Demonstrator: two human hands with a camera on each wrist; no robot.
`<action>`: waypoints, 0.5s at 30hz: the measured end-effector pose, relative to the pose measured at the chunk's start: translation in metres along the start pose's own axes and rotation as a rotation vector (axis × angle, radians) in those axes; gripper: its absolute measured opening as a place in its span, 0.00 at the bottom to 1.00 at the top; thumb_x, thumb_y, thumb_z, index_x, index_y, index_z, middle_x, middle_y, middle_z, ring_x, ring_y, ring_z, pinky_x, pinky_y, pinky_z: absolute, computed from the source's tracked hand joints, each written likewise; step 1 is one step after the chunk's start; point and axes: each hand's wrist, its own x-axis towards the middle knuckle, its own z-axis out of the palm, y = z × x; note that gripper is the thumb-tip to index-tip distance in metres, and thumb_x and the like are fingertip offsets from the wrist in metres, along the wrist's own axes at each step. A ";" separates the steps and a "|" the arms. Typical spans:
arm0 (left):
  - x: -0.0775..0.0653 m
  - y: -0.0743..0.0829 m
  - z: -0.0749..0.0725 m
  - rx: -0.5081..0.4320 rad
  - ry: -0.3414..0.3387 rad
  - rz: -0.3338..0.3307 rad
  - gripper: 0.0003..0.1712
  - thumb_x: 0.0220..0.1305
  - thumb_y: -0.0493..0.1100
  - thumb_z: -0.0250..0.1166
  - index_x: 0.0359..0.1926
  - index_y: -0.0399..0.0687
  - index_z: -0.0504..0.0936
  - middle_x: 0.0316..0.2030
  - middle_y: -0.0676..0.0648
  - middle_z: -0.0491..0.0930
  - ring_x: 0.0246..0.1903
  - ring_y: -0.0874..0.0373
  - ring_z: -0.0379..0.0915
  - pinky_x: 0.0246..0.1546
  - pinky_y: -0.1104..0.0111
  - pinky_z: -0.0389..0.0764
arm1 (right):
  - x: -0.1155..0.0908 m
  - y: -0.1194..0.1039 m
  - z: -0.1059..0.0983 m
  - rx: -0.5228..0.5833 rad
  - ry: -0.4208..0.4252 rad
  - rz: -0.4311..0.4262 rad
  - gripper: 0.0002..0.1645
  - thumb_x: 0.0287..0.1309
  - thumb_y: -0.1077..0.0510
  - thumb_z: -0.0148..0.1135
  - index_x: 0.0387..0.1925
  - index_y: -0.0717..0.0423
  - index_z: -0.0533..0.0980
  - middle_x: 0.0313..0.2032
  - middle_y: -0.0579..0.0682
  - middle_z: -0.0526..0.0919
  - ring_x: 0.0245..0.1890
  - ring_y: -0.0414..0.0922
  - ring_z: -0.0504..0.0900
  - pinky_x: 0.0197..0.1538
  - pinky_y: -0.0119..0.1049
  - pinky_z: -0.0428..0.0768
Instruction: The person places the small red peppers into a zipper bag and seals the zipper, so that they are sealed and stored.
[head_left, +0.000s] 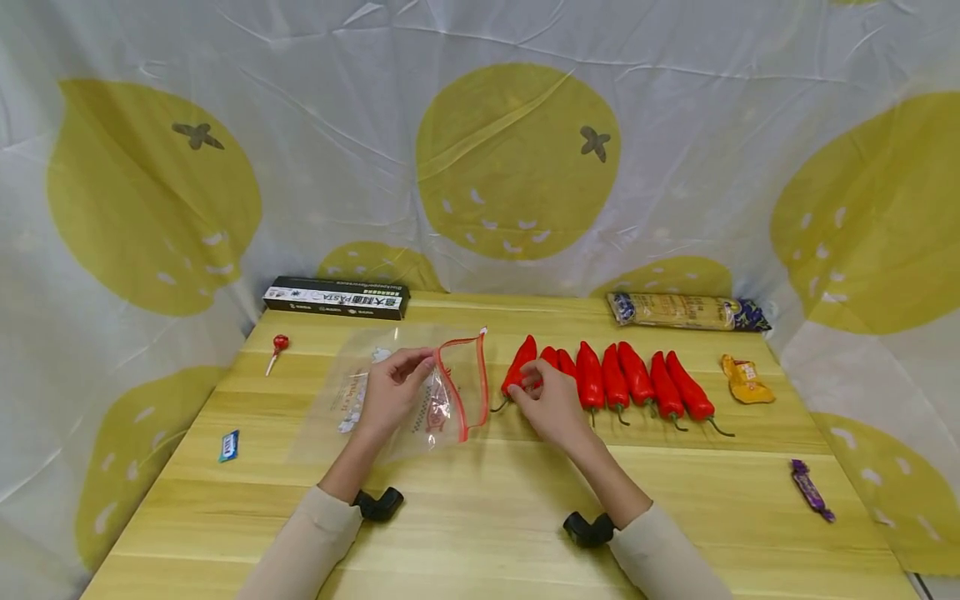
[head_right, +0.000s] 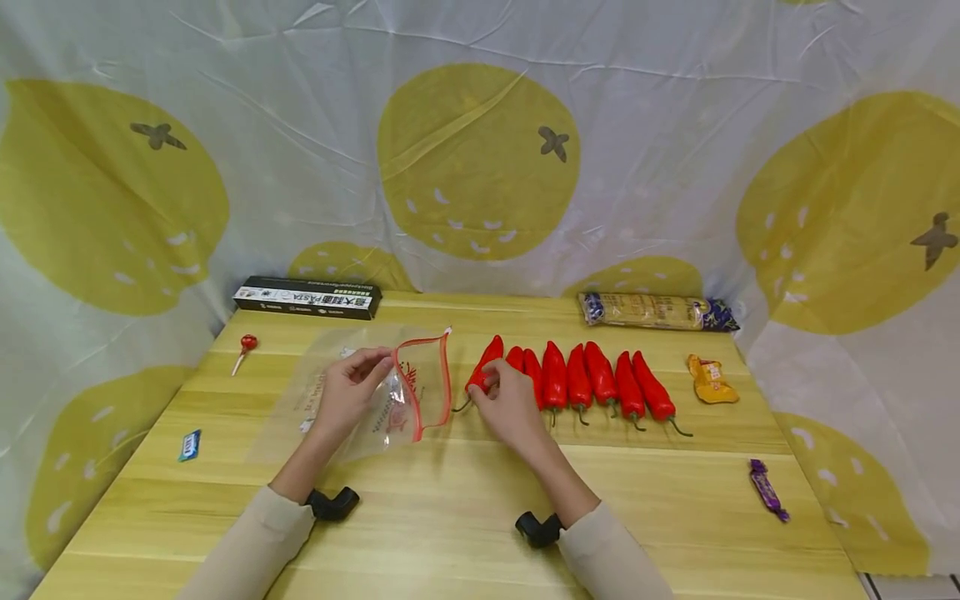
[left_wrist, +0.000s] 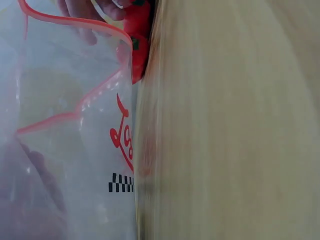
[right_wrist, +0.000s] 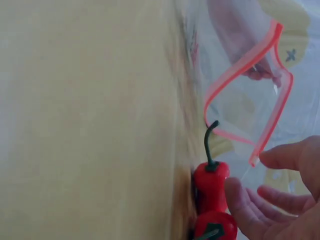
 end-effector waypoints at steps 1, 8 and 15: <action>0.000 0.000 0.000 -0.002 0.001 -0.003 0.13 0.64 0.42 0.66 0.45 0.38 0.84 0.41 0.44 0.84 0.41 0.64 0.79 0.44 0.77 0.80 | 0.004 -0.001 0.001 -0.025 0.010 0.012 0.20 0.57 0.52 0.69 0.48 0.57 0.77 0.38 0.49 0.83 0.28 0.39 0.81 0.37 0.35 0.82; -0.004 -0.002 -0.003 -0.017 -0.022 -0.067 0.13 0.65 0.44 0.65 0.45 0.39 0.83 0.45 0.43 0.83 0.47 0.63 0.77 0.55 0.72 0.77 | 0.022 -0.005 0.013 -0.182 0.026 0.038 0.28 0.54 0.53 0.70 0.53 0.64 0.75 0.40 0.58 0.83 0.35 0.48 0.81 0.38 0.40 0.83; 0.001 -0.020 -0.002 -0.016 -0.015 -0.064 0.15 0.65 0.49 0.65 0.45 0.43 0.84 0.45 0.45 0.84 0.48 0.59 0.78 0.54 0.74 0.77 | 0.026 -0.009 0.020 -0.262 0.006 -0.025 0.22 0.54 0.60 0.68 0.51 0.62 0.76 0.48 0.58 0.80 0.45 0.53 0.80 0.46 0.45 0.83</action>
